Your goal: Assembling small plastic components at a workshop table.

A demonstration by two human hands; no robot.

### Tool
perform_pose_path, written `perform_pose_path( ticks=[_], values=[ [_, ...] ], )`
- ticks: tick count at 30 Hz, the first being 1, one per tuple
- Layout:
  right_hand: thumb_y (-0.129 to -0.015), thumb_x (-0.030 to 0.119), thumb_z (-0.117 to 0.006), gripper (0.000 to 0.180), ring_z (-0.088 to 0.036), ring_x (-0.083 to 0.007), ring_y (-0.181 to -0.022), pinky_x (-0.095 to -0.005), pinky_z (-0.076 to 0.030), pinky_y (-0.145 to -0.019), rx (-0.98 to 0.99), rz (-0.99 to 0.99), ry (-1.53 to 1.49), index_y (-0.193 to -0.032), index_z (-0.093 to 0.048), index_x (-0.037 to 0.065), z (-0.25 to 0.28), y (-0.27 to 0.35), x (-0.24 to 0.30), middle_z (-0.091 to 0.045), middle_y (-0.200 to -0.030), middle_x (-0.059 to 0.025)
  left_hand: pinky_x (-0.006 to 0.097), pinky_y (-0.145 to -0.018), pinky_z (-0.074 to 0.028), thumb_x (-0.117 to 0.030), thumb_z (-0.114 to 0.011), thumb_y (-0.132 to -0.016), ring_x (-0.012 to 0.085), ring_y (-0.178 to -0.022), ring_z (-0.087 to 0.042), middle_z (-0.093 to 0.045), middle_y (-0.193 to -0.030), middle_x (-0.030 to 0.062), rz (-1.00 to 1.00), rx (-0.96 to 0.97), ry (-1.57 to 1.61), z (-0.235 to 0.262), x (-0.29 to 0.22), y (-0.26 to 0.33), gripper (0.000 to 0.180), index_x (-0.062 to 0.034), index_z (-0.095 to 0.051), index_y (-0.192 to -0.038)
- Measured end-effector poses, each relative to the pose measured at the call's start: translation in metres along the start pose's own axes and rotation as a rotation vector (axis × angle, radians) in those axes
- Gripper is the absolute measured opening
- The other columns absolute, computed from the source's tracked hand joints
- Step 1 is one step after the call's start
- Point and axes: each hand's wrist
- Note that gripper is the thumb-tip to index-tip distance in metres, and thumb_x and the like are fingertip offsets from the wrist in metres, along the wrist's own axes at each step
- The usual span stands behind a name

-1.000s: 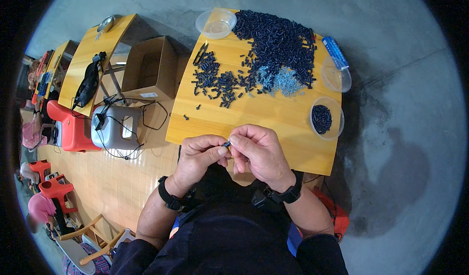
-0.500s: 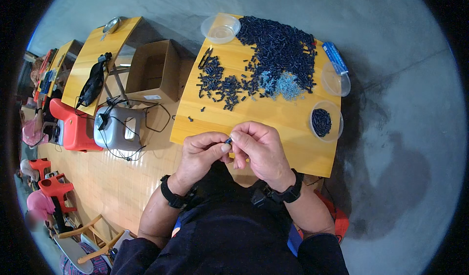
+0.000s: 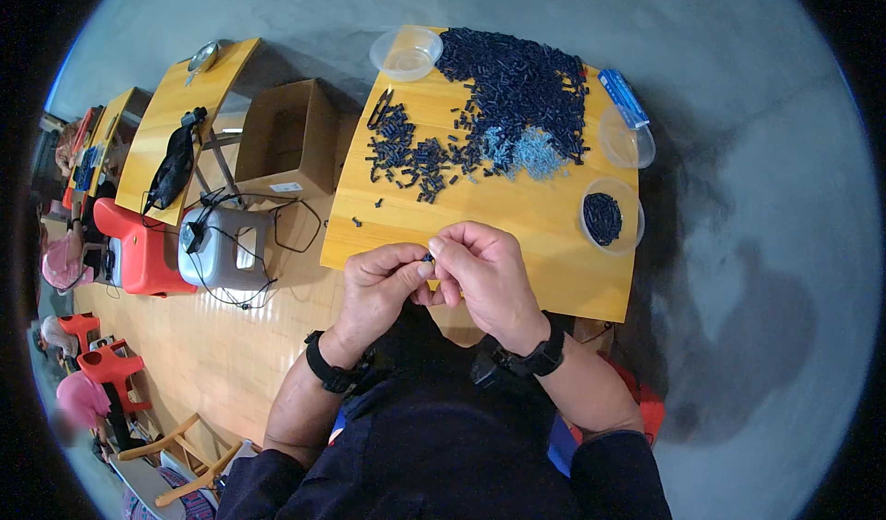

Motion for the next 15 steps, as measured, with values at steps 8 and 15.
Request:
perform_pose_path(
  ticks=[8,15],
  values=[
    [-0.092,0.011,-0.057,0.012,-0.046,-0.0035,-0.047,-0.0188,-0.037,-0.043,0.001,0.004,-0.052,-0.087,-0.058,0.0,0.003,0.0,-0.009,-0.056,-0.066,-0.0006,0.022,-0.054,-0.052,-0.002,-0.061,-0.089,0.0097,-0.06,-0.061,-0.067,-0.08,0.0068,0.028,-0.045,0.025,0.001,0.009,0.0,0.012,0.0051,-0.064,-0.098],
    [-0.091,0.014,-0.059,0.013,-0.047,-0.0045,-0.047,-0.0209,-0.044,-0.045,0.049,-0.189,-0.095,-0.087,-0.058,0.002,0.01,-0.005,0.003,-0.056,-0.066,-0.0009,0.021,-0.055,-0.049,-0.004,-0.06,-0.09,0.008,-0.06,-0.059,-0.066,-0.08,0.0061,0.093,-0.025,0.068,0.0,0.008,0.001,0.012,0.0045,-0.063,-0.099]
  ],
)
Point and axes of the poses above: each hand's wrist, its own y-axis away from the middle knuckle, its own z-axis out of the back of the hand, x = y × z
